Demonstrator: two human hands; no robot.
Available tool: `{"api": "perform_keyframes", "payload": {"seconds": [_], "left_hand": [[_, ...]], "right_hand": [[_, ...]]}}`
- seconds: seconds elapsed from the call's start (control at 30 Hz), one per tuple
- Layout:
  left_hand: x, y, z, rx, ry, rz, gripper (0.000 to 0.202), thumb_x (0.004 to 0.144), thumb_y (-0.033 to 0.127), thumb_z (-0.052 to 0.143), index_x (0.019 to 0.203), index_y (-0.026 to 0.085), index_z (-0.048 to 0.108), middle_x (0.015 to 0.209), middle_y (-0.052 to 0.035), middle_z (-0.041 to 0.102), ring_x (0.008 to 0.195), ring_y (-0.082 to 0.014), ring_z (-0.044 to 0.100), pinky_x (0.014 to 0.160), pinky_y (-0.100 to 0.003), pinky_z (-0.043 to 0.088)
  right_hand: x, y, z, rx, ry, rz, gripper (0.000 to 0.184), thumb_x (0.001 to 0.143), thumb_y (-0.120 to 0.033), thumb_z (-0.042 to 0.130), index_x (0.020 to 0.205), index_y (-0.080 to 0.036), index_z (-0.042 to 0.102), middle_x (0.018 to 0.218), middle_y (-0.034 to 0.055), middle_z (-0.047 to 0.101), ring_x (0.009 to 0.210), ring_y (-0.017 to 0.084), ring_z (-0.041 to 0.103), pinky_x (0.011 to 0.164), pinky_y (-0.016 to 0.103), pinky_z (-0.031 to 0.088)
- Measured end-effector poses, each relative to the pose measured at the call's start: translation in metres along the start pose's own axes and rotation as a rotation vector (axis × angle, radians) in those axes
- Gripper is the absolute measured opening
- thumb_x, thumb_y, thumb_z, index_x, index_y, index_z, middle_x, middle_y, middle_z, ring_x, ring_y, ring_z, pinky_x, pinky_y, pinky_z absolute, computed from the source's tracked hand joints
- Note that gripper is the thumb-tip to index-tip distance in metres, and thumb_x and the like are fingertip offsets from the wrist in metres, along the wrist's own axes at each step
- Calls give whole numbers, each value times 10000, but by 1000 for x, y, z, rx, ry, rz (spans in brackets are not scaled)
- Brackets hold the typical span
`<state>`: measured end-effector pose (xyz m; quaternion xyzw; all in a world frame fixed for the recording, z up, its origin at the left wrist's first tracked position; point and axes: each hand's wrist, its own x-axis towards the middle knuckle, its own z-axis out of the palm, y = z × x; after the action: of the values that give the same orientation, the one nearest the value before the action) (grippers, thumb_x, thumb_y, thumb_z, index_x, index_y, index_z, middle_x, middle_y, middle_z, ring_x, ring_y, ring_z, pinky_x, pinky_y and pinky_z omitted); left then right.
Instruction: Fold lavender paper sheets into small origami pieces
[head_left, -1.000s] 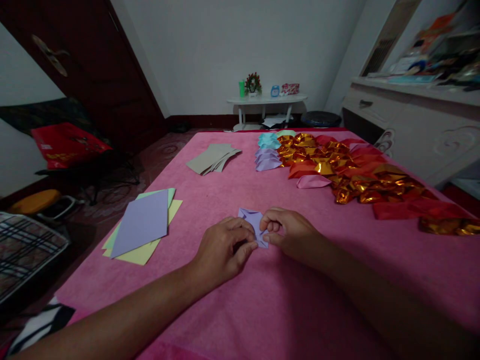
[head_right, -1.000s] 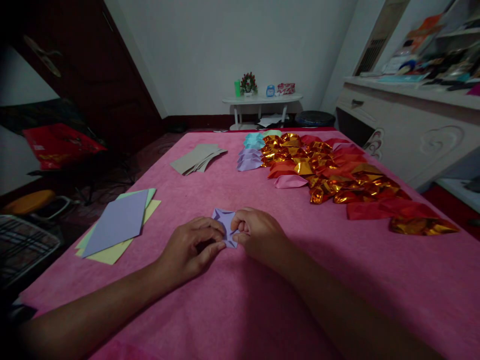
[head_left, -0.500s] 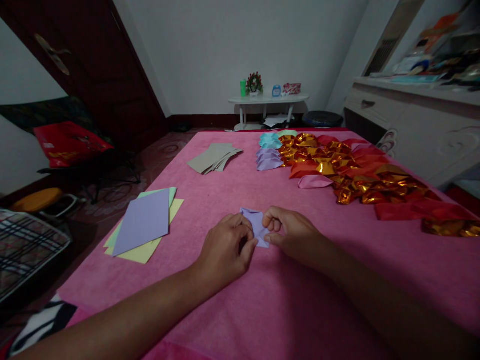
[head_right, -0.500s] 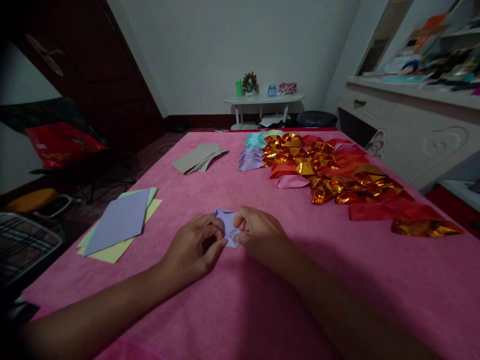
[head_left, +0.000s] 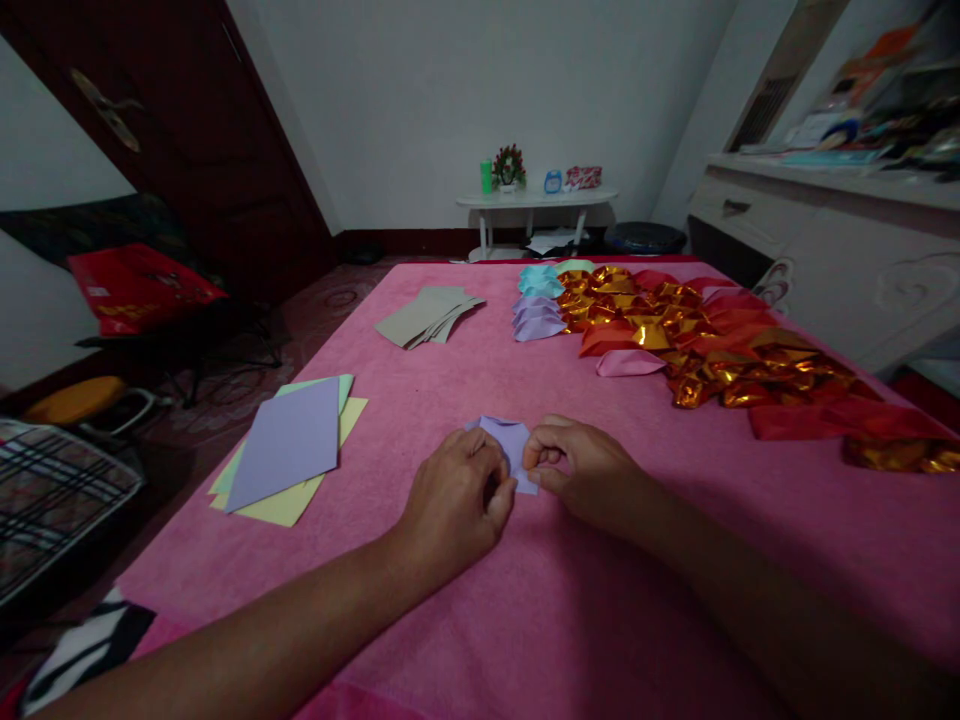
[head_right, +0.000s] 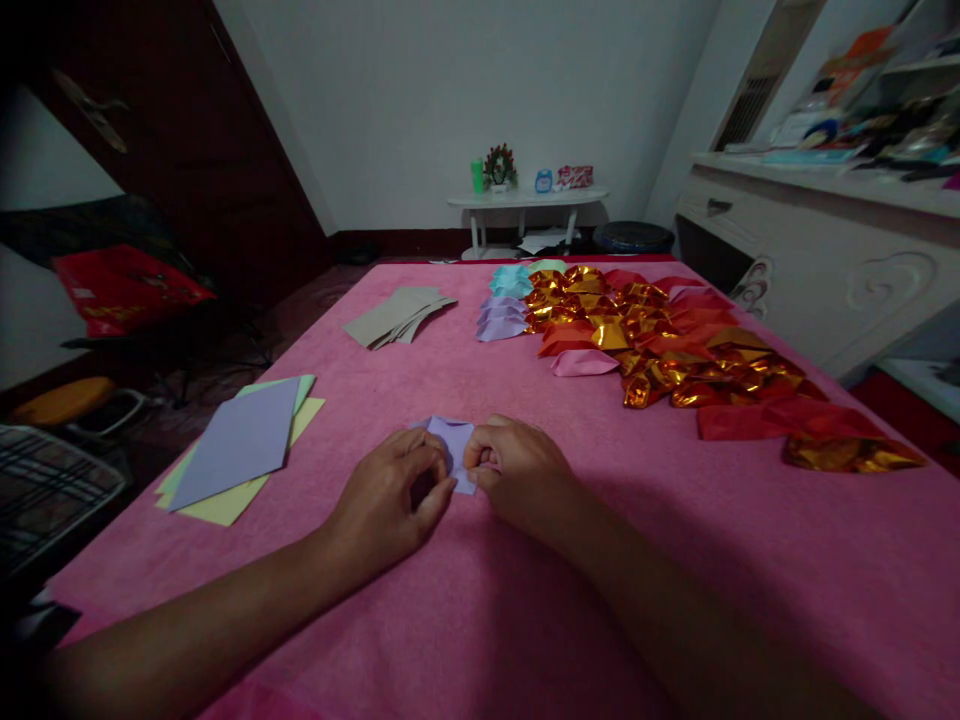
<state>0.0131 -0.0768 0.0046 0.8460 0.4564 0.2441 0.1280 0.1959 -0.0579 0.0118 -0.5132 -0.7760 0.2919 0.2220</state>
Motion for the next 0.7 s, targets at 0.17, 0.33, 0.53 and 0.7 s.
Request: {"api": "perform_keyframes", "payload": {"seconds": [0.17,0.33,0.53,0.7], "left_hand": [[-1,1,-1,-18,1,-10,203,777,163,554,974,209,539,940,-43,604,869,-211,530,760,-355,443],[-1,0,-1,-26,-2,16,266,790,134,543,1037,229,568,1011,-46,613,922,-212,537,797,-355,444],[-2,-4,1,-51,0,16,197,825,135,522,976,218,618,946,-43,621,878,-200,540,774,-345,446],[-2,-7,4,-81,20,45,251,829,97,507,972,225,669,909,-41,623,860,-182,544,763,-323,448]], "right_hand": [[0,-1,0,0,-2,-1,128,691,-103,541,706,-199,626,767,-11,571,713,128,509,628,247,333],[-1,0,0,3,14,-13,127,689,-99,539,718,-192,620,769,-9,574,722,131,509,652,252,347],[-3,0,0,57,37,5,129,682,-104,559,740,-199,624,764,-17,586,714,128,519,636,250,350],[-1,-2,0,74,1,38,157,724,-126,533,758,-198,668,779,-6,592,684,119,522,616,251,351]]}}
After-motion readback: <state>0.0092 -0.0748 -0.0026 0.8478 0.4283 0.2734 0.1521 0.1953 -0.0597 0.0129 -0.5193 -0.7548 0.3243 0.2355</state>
